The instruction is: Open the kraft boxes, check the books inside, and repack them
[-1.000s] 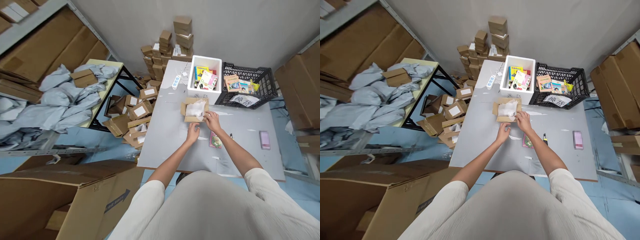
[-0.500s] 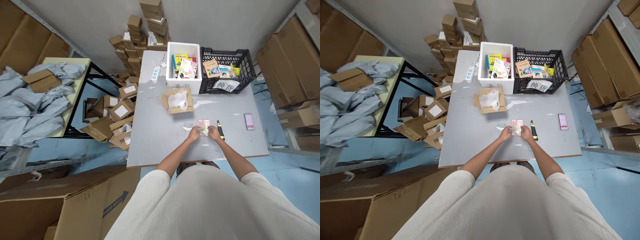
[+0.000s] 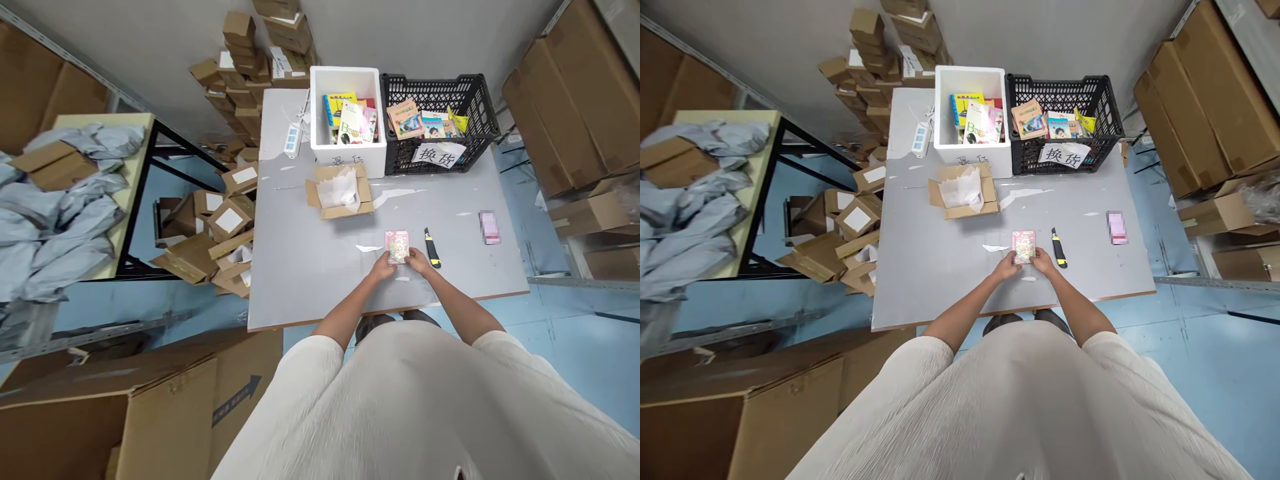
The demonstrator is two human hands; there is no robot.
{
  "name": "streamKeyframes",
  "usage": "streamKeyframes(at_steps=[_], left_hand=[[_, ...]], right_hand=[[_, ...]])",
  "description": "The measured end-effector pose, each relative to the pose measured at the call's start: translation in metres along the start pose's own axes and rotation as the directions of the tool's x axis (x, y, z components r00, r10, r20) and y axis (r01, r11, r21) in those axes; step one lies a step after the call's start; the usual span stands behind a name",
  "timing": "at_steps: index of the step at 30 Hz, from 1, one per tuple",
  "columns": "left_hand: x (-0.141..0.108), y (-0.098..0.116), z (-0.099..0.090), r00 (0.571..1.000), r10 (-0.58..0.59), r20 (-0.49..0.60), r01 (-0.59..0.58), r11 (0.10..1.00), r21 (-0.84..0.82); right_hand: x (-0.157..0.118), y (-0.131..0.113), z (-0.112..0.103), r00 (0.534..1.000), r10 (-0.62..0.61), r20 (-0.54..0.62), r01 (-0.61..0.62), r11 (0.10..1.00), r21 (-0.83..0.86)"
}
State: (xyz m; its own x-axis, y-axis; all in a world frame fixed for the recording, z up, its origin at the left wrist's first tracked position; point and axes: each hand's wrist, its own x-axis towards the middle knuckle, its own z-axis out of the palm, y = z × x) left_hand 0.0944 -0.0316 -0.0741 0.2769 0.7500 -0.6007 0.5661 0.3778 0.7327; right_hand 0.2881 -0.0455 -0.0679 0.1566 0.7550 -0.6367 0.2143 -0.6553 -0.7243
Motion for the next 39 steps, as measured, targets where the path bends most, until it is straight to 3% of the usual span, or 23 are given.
streamKeyframes(at_steps=[4, 8, 14, 17, 20, 23, 25, 30, 35, 39], left_hand=[[-0.002, -0.005, 0.003, 1.0, 0.007, -0.014, -0.007, 1.0, -0.011], [-0.002, -0.011, 0.006, 1.0, 0.021, -0.016, -0.022, 0.998, -0.053], [-0.003, -0.013, 0.007, 0.998, 0.063, 0.012, -0.061, 0.987, -0.148], [-0.007, -0.008, 0.0, 0.99, 0.101, -0.093, -0.114, 0.982, -0.151], [-0.011, -0.003, -0.014, 0.961, 0.103, -0.258, -0.135, 0.985, -0.11], [-0.014, -0.005, -0.031, 0.915, 0.065, -0.399, -0.098, 0.993, -0.064], [-0.016, -0.012, -0.041, 0.904, 0.003, -0.427, -0.039, 0.996, -0.077], [-0.021, -0.038, -0.054, 0.939, -0.165, -0.303, 0.133, 0.983, -0.125], [-0.025, -0.053, -0.048, 0.966, -0.019, -0.259, -0.001, 0.997, -0.074], [-0.026, -0.054, -0.041, 0.98, 0.036, -0.194, -0.041, 0.999, -0.026]], right_hand=[[0.002, 0.0, 0.0, 0.998, 0.055, -0.038, -0.052, 0.996, 0.067], [0.004, -0.001, 0.004, 0.99, 0.074, -0.119, -0.072, 0.997, 0.024], [-0.002, -0.01, 0.009, 0.988, -0.06, -0.144, 0.04, 0.989, -0.141], [-0.006, -0.015, 0.015, 0.976, -0.168, -0.139, 0.138, 0.969, -0.203], [-0.009, -0.019, 0.026, 0.971, -0.235, -0.05, 0.225, 0.962, -0.154], [-0.009, -0.02, 0.034, 0.975, -0.215, 0.046, 0.219, 0.97, -0.102], [-0.008, -0.018, 0.036, 0.98, -0.188, 0.064, 0.194, 0.973, -0.126], [-0.008, -0.012, 0.037, 0.995, -0.095, 0.042, 0.101, 0.977, -0.189], [-0.009, -0.009, 0.046, 0.996, -0.028, 0.083, 0.037, 0.993, -0.116], [-0.012, -0.009, 0.052, 0.994, -0.007, 0.105, 0.014, 0.998, -0.065]])
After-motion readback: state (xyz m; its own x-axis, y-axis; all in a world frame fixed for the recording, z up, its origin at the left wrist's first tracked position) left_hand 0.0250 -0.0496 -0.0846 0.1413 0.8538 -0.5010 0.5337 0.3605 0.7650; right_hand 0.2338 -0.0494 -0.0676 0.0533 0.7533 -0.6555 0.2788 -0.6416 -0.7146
